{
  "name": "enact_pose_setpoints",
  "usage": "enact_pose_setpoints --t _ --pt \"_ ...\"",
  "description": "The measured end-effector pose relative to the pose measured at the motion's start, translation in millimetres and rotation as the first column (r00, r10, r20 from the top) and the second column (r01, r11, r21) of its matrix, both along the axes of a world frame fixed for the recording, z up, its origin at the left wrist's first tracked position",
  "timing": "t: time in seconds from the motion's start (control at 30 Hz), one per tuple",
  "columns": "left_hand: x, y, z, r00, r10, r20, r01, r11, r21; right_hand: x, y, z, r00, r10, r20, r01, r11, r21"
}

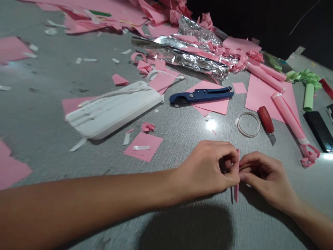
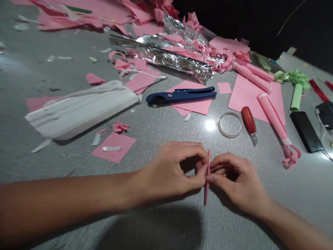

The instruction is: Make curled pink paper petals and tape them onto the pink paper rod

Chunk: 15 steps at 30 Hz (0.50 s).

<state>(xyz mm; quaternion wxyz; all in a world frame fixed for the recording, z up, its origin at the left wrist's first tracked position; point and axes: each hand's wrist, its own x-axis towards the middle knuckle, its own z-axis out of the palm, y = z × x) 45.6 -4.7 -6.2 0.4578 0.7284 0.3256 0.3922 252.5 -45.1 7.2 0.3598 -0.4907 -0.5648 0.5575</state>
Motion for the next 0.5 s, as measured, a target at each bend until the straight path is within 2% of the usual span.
enact_pose_setpoints --t 0.5 --pt "-2.9 0.1 0.2 1.000 0.020 -0.015 -0.021 0.999 -0.046 0.8 0.6 2.3 0.998 -0.014 -0.057 0.011 0.998 -0.065"
